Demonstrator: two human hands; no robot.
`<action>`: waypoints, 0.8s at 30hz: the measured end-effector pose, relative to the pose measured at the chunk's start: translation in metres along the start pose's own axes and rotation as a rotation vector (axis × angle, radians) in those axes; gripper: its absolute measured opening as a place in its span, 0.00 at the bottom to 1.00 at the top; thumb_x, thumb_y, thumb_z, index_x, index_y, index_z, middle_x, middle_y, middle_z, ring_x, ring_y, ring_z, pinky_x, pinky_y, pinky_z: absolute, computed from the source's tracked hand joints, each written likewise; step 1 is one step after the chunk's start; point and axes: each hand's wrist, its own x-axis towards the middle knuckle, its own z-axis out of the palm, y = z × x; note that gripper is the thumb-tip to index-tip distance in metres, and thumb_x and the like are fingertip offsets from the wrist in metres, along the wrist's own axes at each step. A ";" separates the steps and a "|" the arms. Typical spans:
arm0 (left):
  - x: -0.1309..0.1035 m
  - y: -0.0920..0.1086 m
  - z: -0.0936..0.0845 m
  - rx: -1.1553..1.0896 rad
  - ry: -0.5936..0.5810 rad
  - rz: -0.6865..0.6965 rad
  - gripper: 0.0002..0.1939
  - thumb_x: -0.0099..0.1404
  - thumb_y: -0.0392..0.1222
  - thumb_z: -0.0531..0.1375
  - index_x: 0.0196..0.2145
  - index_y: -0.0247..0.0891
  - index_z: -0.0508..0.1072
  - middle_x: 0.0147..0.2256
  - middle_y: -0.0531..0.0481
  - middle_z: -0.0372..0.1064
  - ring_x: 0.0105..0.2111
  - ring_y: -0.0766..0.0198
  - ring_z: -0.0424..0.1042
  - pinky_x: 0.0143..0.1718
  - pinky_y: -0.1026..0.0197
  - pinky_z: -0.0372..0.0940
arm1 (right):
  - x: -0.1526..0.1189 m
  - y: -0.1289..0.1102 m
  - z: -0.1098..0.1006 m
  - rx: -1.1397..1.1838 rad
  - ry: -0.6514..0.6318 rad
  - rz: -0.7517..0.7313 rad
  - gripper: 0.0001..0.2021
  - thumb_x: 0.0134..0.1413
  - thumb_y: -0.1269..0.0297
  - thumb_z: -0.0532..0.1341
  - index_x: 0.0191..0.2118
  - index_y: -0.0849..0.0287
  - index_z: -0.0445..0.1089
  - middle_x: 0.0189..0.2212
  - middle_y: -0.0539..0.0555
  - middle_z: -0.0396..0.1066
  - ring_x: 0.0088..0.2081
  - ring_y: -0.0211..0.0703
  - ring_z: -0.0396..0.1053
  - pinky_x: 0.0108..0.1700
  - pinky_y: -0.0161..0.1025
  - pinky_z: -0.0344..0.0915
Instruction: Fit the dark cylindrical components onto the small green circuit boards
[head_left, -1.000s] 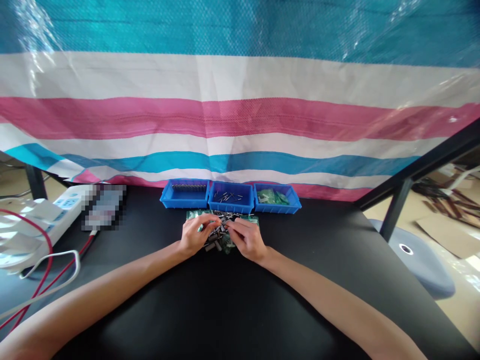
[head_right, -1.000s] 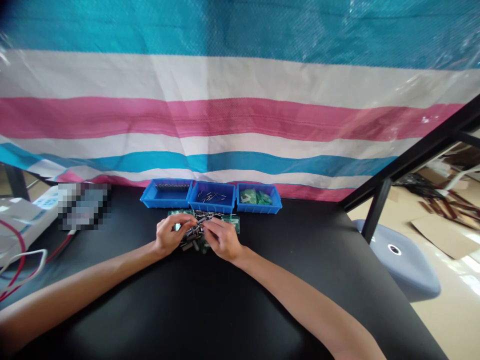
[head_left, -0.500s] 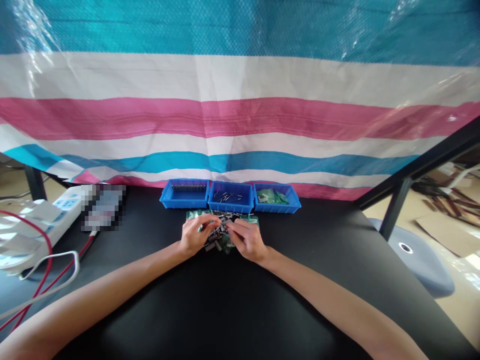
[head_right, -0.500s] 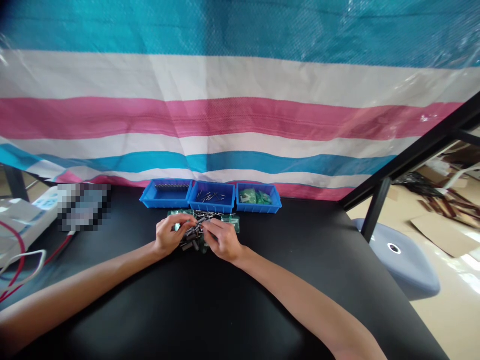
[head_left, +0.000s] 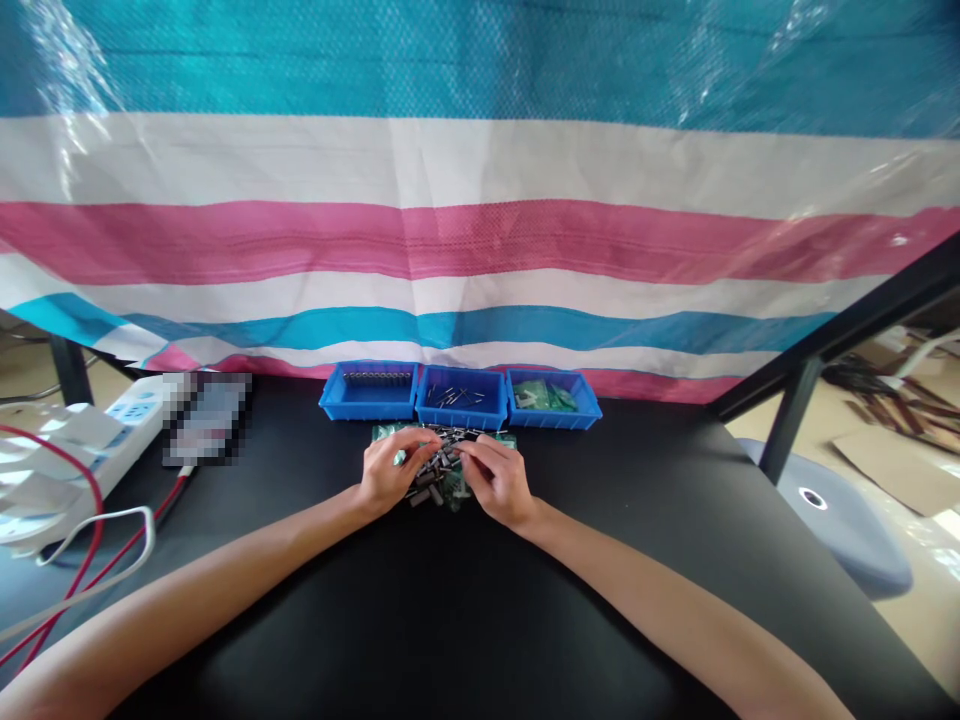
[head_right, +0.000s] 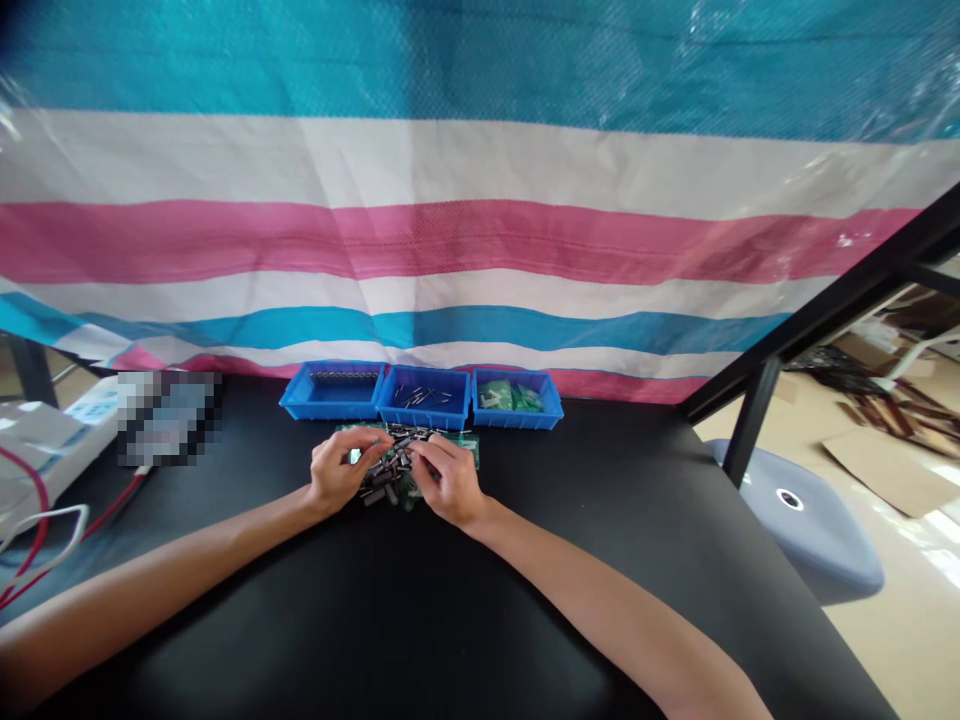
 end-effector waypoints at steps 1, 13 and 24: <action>0.000 0.000 0.000 -0.006 0.003 0.005 0.11 0.59 0.31 0.65 0.39 0.39 0.72 0.32 0.53 0.78 0.29 0.68 0.77 0.32 0.68 0.71 | 0.000 0.000 0.000 0.002 0.002 0.006 0.09 0.62 0.70 0.55 0.40 0.62 0.72 0.24 0.51 0.64 0.24 0.36 0.62 0.27 0.33 0.62; 0.003 0.004 0.000 -0.061 0.024 -0.018 0.09 0.59 0.31 0.65 0.37 0.37 0.70 0.32 0.51 0.78 0.31 0.65 0.78 0.32 0.67 0.72 | 0.000 0.001 0.000 0.015 0.009 0.004 0.09 0.62 0.70 0.55 0.41 0.62 0.72 0.24 0.51 0.64 0.23 0.36 0.61 0.27 0.34 0.61; 0.001 0.003 0.000 -0.054 0.022 -0.036 0.08 0.59 0.33 0.65 0.36 0.37 0.70 0.32 0.50 0.78 0.31 0.65 0.78 0.33 0.65 0.73 | 0.000 0.003 0.002 0.020 0.003 -0.008 0.09 0.62 0.69 0.55 0.42 0.61 0.72 0.26 0.52 0.66 0.25 0.37 0.64 0.28 0.34 0.63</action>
